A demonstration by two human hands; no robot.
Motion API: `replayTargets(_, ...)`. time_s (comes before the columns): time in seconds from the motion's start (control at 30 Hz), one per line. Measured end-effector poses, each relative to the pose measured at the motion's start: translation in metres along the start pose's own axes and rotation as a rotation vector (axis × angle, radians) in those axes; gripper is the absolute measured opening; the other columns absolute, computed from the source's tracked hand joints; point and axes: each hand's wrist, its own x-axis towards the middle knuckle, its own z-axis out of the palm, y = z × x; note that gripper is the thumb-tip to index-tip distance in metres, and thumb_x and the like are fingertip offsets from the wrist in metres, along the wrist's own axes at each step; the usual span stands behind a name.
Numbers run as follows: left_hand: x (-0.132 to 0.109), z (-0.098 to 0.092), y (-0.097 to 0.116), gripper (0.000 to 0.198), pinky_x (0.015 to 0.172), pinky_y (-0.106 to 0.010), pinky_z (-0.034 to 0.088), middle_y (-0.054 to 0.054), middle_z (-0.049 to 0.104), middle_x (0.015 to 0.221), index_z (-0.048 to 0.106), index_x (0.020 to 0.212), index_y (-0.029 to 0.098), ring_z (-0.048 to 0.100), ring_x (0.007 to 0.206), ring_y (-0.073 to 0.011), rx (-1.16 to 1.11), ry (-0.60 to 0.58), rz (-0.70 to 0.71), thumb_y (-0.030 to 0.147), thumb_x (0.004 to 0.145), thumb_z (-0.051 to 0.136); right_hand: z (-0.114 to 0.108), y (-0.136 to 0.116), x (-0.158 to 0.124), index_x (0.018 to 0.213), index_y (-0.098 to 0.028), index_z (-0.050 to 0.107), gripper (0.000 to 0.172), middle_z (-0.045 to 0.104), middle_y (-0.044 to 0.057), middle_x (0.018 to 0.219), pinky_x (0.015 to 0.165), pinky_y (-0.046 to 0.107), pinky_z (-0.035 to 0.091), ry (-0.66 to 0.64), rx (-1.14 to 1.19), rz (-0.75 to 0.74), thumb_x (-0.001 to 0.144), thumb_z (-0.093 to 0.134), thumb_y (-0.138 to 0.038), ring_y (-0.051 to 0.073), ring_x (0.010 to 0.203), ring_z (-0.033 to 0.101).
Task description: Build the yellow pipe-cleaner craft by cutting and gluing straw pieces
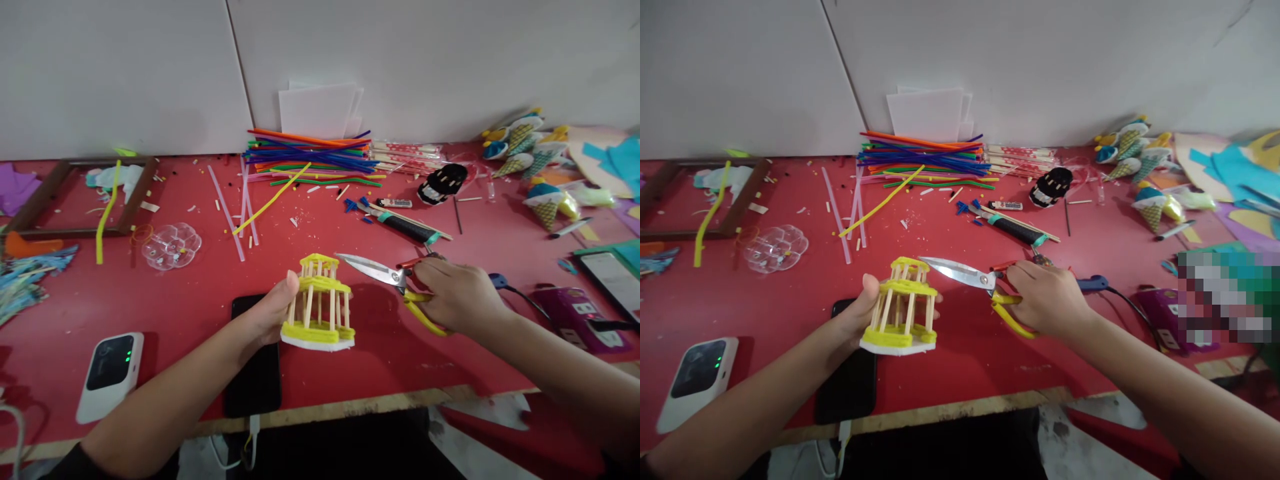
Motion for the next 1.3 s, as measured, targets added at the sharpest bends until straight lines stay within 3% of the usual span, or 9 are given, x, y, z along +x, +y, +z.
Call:
replayTargets(0.17,-0.001,0.004,0.006,0.076,0.097,-0.042,0.063,-0.016,0.083,0.113,0.071,0.125,0.015,0.08,0.109,-0.033,-0.116,-0.038,-0.057,0.08,0.087,0.066,-0.003,0.003,0.002,0.074,-0.02,0.058,0.03,0.057,0.002,0.063,0.049,0.026,0.031,-0.006,0.083,0.028,0.096,0.05,-0.039,0.014,0.052,0.051)
replayTargets(0.3,-0.001,0.012,0.012,0.064,0.106,-0.048,0.058,-0.015,0.08,0.12,0.068,0.131,0.014,0.077,0.116,-0.036,-0.169,0.058,0.004,0.061,0.088,0.074,-0.001,0.005,-0.002,0.08,-0.019,0.058,0.025,0.058,0.002,0.067,0.05,0.026,0.034,-0.006,0.108,0.037,0.094,0.053,-0.04,0.015,0.054,0.053)
replayTargets(0.43,0.001,0.011,0.009,0.049,0.099,-0.039,0.061,-0.009,0.081,0.118,0.07,0.128,0.019,0.08,0.106,-0.0281,-0.105,0.105,0.045,0.047,0.089,0.079,-0.002,0.006,-0.005,0.08,-0.02,0.057,0.021,0.061,0.003,0.069,0.053,0.027,0.036,0.021,0.092,0.014,0.092,0.055,-0.036,0.016,0.058,0.058)
replayTargets(0.63,0.002,0.008,0.002,0.053,0.093,-0.031,0.062,-0.01,0.082,0.113,0.074,0.127,0.02,0.079,0.102,-0.0231,0.051,0.113,0.158,0.057,0.09,0.08,-0.014,0.003,0.001,0.078,-0.021,0.054,0.016,0.059,0.002,0.064,0.051,0.026,0.034,0.057,0.068,-0.041,0.089,0.049,-0.031,0.015,0.054,0.054)
replayTargets(0.87,0.0,0.011,0.002,0.062,0.076,-0.031,0.065,-0.015,0.08,0.116,0.07,0.131,0.02,0.082,0.091,-0.0252,0.05,0.004,0.049,0.066,0.09,0.076,-0.019,0.003,0.007,0.079,-0.022,0.053,0.019,0.058,0.001,0.066,0.051,0.028,0.03,0.093,0.054,-0.022,0.091,0.05,-0.036,0.014,0.052,0.051)
replayTargets(1.07,0.0,0.007,-0.002,0.06,0.086,-0.029,0.064,-0.011,0.081,0.11,0.074,0.123,0.02,0.08,0.098,-0.0224,0.053,0.0,0.079,0.067,0.086,0.078,-0.02,0.003,0.008,0.078,-0.021,0.053,0.025,0.053,0.0,0.065,0.052,0.029,0.028,0.076,0.054,-0.034,0.093,0.05,-0.042,0.014,0.052,0.044)
replayTargets(1.2,0.001,0.007,-0.002,0.062,0.085,-0.034,0.066,-0.011,0.08,0.109,0.074,0.124,0.02,0.08,0.093,-0.0234,0.047,-0.007,0.038,0.068,0.085,0.079,-0.021,0.002,0.011,0.074,-0.023,0.049,0.02,0.054,0.0,0.063,0.053,0.029,0.029,0.083,0.038,-0.048,0.09,0.046,-0.034,0.014,0.05,0.042)
replayTargets(1.3,0.001,0.009,-0.001,0.063,0.084,-0.032,0.066,-0.01,0.079,0.106,0.075,0.121,0.019,0.079,0.09,-0.0214,0.057,0.015,0.04,0.068,0.083,0.081,-0.022,0.002,0.012,0.07,-0.024,0.047,0.02,0.053,0.0,0.061,0.052,0.028,0.03,0.098,0.015,-0.071,0.089,0.044,-0.03,0.013,0.048,0.043)
